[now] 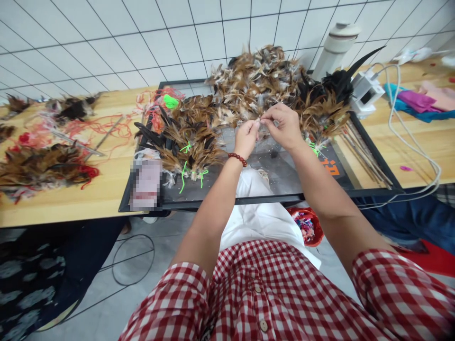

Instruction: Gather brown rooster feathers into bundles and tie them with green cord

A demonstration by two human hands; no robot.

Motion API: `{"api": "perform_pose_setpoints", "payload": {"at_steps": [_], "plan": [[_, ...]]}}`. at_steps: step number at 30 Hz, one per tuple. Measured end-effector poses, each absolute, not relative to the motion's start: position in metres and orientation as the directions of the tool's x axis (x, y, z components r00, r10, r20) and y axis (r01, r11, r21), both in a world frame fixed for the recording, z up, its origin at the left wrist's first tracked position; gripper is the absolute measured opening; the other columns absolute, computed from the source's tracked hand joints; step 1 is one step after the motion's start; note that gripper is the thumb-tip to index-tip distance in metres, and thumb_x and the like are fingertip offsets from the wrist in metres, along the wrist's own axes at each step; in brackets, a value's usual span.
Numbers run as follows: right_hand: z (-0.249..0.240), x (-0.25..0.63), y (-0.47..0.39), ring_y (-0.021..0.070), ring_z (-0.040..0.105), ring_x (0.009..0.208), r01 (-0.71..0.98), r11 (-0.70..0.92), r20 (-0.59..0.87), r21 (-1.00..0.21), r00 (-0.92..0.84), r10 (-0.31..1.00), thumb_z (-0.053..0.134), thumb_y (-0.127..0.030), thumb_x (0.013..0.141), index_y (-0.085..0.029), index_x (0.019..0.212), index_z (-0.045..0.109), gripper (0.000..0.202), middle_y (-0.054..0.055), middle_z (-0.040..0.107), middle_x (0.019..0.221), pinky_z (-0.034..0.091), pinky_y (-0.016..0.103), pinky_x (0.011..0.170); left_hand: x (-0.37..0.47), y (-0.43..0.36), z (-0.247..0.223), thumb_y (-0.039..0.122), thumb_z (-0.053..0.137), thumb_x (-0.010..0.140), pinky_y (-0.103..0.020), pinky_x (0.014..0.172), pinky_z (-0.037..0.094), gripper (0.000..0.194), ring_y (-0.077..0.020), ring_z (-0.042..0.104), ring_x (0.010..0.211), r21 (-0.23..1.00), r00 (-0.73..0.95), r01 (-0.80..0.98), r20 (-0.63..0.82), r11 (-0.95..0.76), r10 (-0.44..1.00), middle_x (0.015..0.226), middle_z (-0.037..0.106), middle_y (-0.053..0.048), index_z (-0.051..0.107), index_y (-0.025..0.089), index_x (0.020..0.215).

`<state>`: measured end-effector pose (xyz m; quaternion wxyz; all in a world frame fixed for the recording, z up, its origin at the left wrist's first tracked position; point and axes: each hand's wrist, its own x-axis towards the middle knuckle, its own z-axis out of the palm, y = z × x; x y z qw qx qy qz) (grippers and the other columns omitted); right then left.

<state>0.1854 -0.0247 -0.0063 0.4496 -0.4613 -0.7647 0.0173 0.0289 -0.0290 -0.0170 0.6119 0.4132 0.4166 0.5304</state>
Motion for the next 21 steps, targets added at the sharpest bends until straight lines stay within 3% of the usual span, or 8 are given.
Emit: {"api": "perform_pose_setpoints", "payload": {"at_steps": [4,7,16,21], "plan": [[-0.011,0.188,-0.021,0.0247,0.072,0.098,0.706,0.552,0.689,-0.443,-0.125,0.713,0.059,-0.059,0.103,-0.027,0.113,0.081,0.040,0.008,0.078,0.106,0.059,0.044,0.093,0.030,-0.032,-0.010,0.031,0.082,0.092,-0.020,0.058,0.038,0.035,-0.0073,0.046,0.052,0.909,0.113,-0.379,-0.142,0.175,0.983,0.054,0.048,0.006,0.059,0.021,0.068],[-0.014,0.188,-0.018,0.0256,0.073,0.106,0.667,0.604,0.684,-0.437,-0.190,0.704,0.051,-0.058,0.107,-0.031,0.128,0.079,0.044,0.008,0.078,0.114,0.059,0.046,0.098,0.031,-0.035,-0.005,0.039,0.081,0.093,-0.020,0.056,0.039,0.039,-0.0056,0.042,0.048,0.887,0.129,-0.411,-0.171,0.210,0.977,0.053,0.044,0.008,0.056,0.021,0.070],[-0.018,0.184,-0.016,0.0285,0.073,0.115,0.619,0.627,0.612,-0.473,-0.280,0.739,0.048,-0.057,0.107,-0.031,0.131,0.080,0.048,0.009,0.079,0.122,0.058,0.048,0.102,0.033,-0.035,-0.008,0.044,0.076,0.096,-0.019,0.058,0.042,0.042,-0.0055,0.044,0.050,0.932,0.169,-0.338,-0.079,0.133,0.982,0.053,0.043,0.009,0.054,0.020,0.071],[-0.025,0.201,-0.009,0.0307,0.073,0.114,0.742,0.511,0.546,-0.434,-0.235,0.804,0.057,-0.041,0.102,-0.026,0.129,0.081,0.040,0.011,0.080,0.120,0.057,0.048,0.102,0.029,-0.026,-0.011,0.046,0.075,0.097,-0.019,0.055,0.042,0.040,-0.0054,0.043,0.050,0.915,0.054,-0.388,-0.091,0.105,0.994,0.056,0.045,0.008,0.056,0.020,0.074]]}}
